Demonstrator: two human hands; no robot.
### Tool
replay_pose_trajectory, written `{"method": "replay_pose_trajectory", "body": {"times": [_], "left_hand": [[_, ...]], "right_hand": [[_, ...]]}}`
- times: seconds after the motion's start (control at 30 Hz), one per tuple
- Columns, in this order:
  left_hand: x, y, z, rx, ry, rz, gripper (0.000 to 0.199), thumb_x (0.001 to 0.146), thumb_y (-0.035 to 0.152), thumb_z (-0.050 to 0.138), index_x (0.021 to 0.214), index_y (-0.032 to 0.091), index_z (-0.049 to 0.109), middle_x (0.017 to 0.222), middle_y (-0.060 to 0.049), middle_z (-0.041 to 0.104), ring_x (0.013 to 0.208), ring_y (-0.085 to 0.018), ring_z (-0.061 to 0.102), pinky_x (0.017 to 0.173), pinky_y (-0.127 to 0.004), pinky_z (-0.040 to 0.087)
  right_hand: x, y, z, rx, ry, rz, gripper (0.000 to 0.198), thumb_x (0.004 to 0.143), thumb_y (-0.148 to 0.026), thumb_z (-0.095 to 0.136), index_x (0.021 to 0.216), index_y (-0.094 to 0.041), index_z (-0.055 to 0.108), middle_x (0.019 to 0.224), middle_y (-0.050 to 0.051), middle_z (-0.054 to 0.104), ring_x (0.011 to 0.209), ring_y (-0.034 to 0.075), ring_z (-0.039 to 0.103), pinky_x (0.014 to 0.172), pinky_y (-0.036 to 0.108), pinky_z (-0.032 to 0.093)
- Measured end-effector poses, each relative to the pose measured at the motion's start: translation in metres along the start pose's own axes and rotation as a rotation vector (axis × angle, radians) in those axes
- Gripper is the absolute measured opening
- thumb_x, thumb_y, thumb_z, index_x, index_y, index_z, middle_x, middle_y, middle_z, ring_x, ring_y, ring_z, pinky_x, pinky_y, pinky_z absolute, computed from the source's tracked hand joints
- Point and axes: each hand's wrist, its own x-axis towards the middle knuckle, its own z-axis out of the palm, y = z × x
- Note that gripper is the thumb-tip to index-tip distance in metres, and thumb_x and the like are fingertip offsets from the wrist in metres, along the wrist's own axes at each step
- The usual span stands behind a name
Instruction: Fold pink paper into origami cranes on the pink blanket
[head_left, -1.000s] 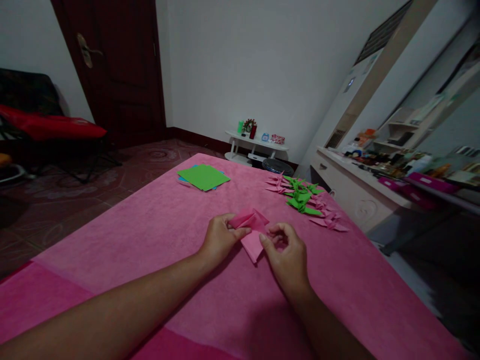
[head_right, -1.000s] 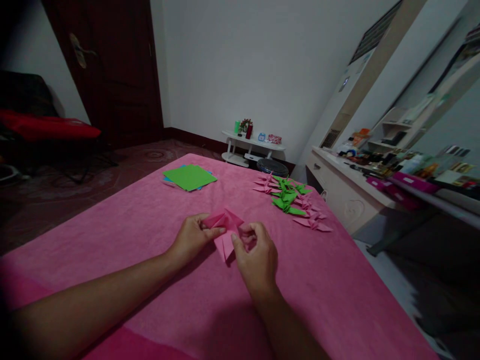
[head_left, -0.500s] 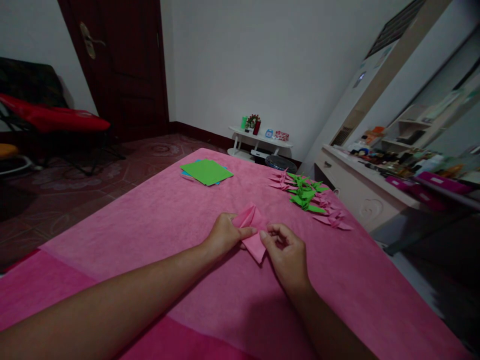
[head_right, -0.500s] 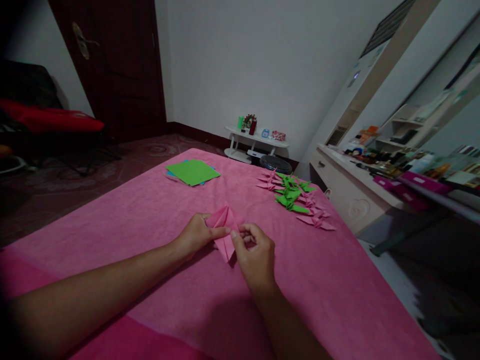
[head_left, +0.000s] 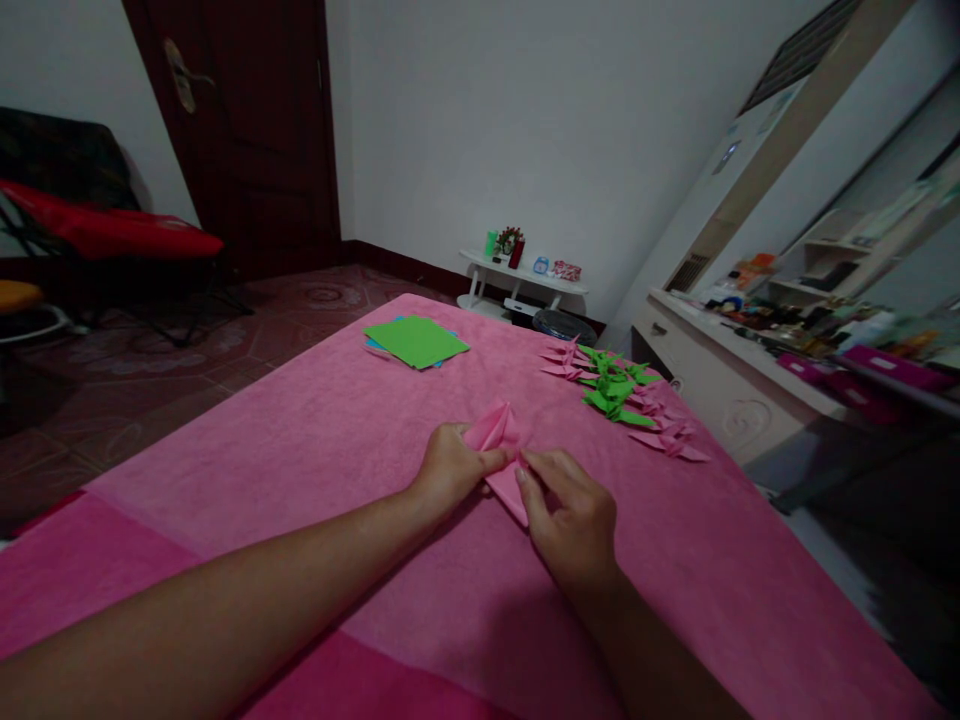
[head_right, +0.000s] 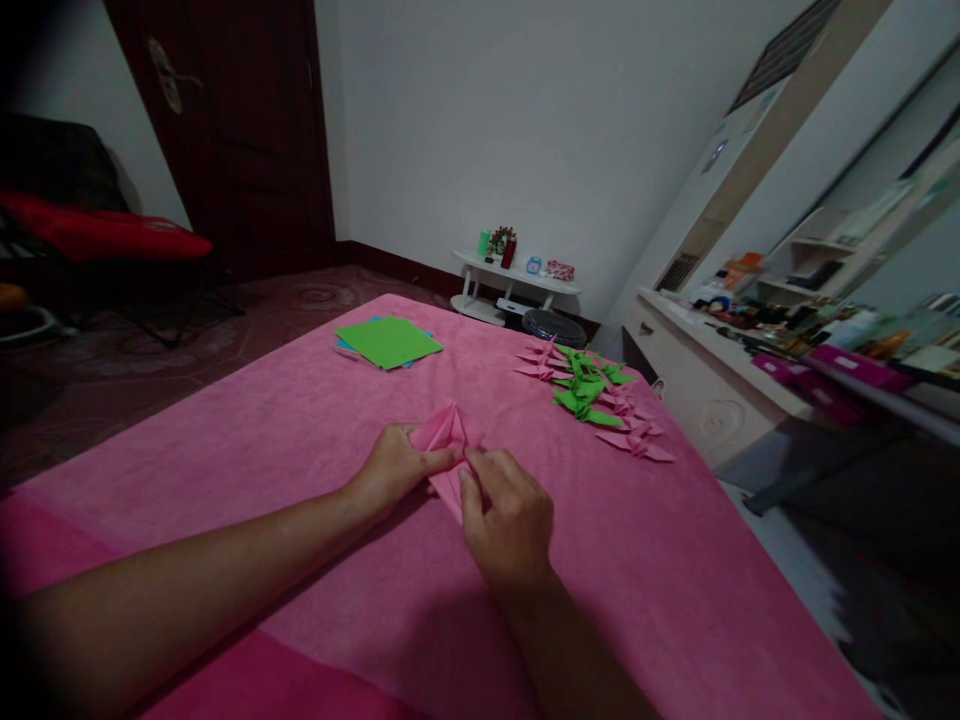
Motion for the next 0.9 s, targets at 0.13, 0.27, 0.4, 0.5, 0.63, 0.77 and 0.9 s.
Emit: {"method": "replay_pose_trajectory", "body": {"times": [0.13, 0.27, 0.4, 0.5, 0.63, 0.77, 0.9], "left_hand": [[0.0, 0.001, 0.0, 0.015, -0.032, -0.004, 0.028, 0.062, 0.035, 0.071, 0.061, 0.012, 0.054, 0.048, 0.001, 0.049, 0.038, -0.008, 0.043, 0.036, -0.019, 0.032], [0.0, -0.001, 0.0, 0.041, -0.098, 0.013, 0.024, 0.063, 0.031, 0.068, 0.063, 0.013, 0.053, 0.049, 0.002, 0.049, 0.039, -0.008, 0.043, 0.037, -0.019, 0.032], [0.001, -0.005, -0.001, 0.146, -0.162, 0.015, 0.027, 0.062, 0.033, 0.068, 0.059, 0.013, 0.05, 0.05, 0.003, 0.045, 0.041, -0.007, 0.04, 0.037, -0.018, 0.028], [0.0, -0.006, 0.0, 0.225, -0.187, 0.037, 0.033, 0.06, 0.034, 0.07, 0.053, 0.014, 0.045, 0.049, 0.005, 0.039, 0.042, -0.005, 0.035, 0.038, -0.017, 0.022], [-0.003, -0.003, 0.003, 0.229, -0.236, 0.106, 0.034, 0.063, 0.037, 0.068, 0.053, 0.014, 0.045, 0.051, 0.005, 0.038, 0.045, -0.005, 0.033, 0.04, -0.017, 0.021], [-0.005, -0.002, 0.004, 0.223, -0.227, 0.115, 0.034, 0.066, 0.038, 0.066, 0.053, 0.013, 0.048, 0.049, 0.005, 0.039, 0.043, -0.005, 0.034, 0.039, -0.017, 0.023], [-0.004, -0.001, 0.002, 0.175, -0.21, 0.065, 0.032, 0.071, 0.041, 0.062, 0.059, 0.013, 0.053, 0.045, 0.002, 0.047, 0.038, -0.007, 0.042, 0.037, -0.017, 0.028]], "right_hand": [[-0.001, 0.001, 0.0, -0.099, 0.006, -0.044, 0.023, 0.083, -0.018, 0.052, 0.103, -0.019, 0.064, 0.08, 0.006, 0.062, 0.074, 0.018, 0.058, 0.069, 0.028, 0.044], [0.004, 0.0, -0.001, -0.066, 0.046, 0.031, 0.019, 0.082, -0.019, 0.053, 0.097, -0.02, 0.065, 0.078, 0.004, 0.062, 0.069, 0.016, 0.057, 0.066, 0.026, 0.043], [0.012, 0.003, -0.003, -0.065, 0.019, 0.202, 0.007, 0.077, -0.021, 0.058, 0.08, -0.021, 0.064, 0.07, -0.001, 0.06, 0.06, 0.013, 0.055, 0.058, 0.024, 0.04], [0.016, 0.005, -0.004, -0.172, -0.013, 0.275, 0.005, 0.073, -0.025, 0.06, 0.07, -0.021, 0.061, 0.062, -0.003, 0.059, 0.055, 0.013, 0.053, 0.052, 0.023, 0.036], [0.019, 0.001, -0.005, -0.335, -0.026, 0.267, 0.01, 0.072, -0.024, 0.059, 0.062, -0.022, 0.059, 0.061, -0.003, 0.06, 0.053, 0.012, 0.053, 0.051, 0.024, 0.031], [0.021, -0.004, -0.005, -0.362, -0.029, 0.192, 0.005, 0.073, -0.019, 0.056, 0.073, -0.022, 0.061, 0.069, -0.001, 0.063, 0.06, 0.014, 0.056, 0.055, 0.025, 0.034], [0.017, -0.005, -0.003, -0.123, -0.011, 0.218, 0.014, 0.078, -0.028, 0.058, 0.089, -0.022, 0.061, 0.077, 0.001, 0.065, 0.064, 0.015, 0.058, 0.06, 0.025, 0.04]]}}
